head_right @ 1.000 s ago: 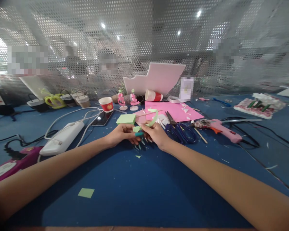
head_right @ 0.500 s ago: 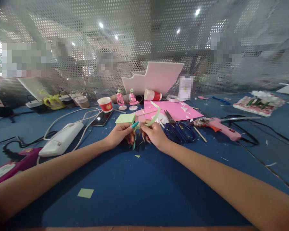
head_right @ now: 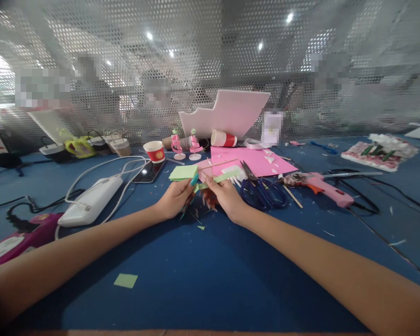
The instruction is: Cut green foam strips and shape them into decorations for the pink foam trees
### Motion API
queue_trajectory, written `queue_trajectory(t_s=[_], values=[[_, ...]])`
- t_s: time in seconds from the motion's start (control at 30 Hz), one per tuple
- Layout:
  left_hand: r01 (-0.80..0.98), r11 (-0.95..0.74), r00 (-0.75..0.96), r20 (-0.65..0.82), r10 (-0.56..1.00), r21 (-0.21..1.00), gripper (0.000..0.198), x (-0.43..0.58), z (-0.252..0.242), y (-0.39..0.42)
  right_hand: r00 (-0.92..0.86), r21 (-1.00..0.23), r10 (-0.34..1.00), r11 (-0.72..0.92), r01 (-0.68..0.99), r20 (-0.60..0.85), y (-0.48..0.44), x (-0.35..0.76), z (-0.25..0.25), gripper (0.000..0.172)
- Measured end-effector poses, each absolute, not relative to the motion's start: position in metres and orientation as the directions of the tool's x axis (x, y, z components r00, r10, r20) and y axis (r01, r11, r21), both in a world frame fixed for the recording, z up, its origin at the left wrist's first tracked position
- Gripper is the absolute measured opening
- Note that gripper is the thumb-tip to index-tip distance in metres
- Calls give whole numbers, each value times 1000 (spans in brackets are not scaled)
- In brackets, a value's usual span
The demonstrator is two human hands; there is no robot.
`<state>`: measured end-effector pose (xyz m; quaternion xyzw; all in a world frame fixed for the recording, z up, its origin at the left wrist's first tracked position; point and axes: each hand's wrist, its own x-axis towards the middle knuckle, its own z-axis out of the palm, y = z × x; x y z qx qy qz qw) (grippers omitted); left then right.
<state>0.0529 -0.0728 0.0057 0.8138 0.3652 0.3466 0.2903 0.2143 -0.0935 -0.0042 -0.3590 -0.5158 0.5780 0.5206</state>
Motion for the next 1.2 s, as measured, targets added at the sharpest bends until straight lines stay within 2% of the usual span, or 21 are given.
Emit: queue_trajectory(t_s=[0.1, 0.23, 0.33, 0.5, 0.77, 0.93, 1.2], values=[[421, -614, 503, 391, 771, 667, 36, 54, 7, -77, -151, -948, 984, 45, -314, 97, -102, 204, -3, 37], [405, -631, 521, 400, 754, 662, 32, 56, 8, -81, -185, -913, 981, -16, -408, 66, -110, 196, -4, 36], [399, -614, 509, 392, 766, 681, 31, 59, 8, -83, -154, -912, 984, 14, -410, 85, -112, 194, -6, 37], [421, -576, 396, 429, 812, 701, 33, 62, 7, -86, -114, -911, 989, 36, -412, 90, -113, 192, -6, 37], [530, -660, 402, 528, 748, 532, 26, 63, 8, -93, -106, -886, 993, -8, -463, 47, -116, 187, 0, 40], [555, -658, 402, 528, 748, 509, 27, 63, 8, -94, -65, -919, 996, 34, -393, 65, -116, 186, -4, 37], [537, -678, 424, 534, 731, 502, 27, 62, 9, -96, 13, -966, 976, 218, -136, 218, -119, 189, -5, 40]])
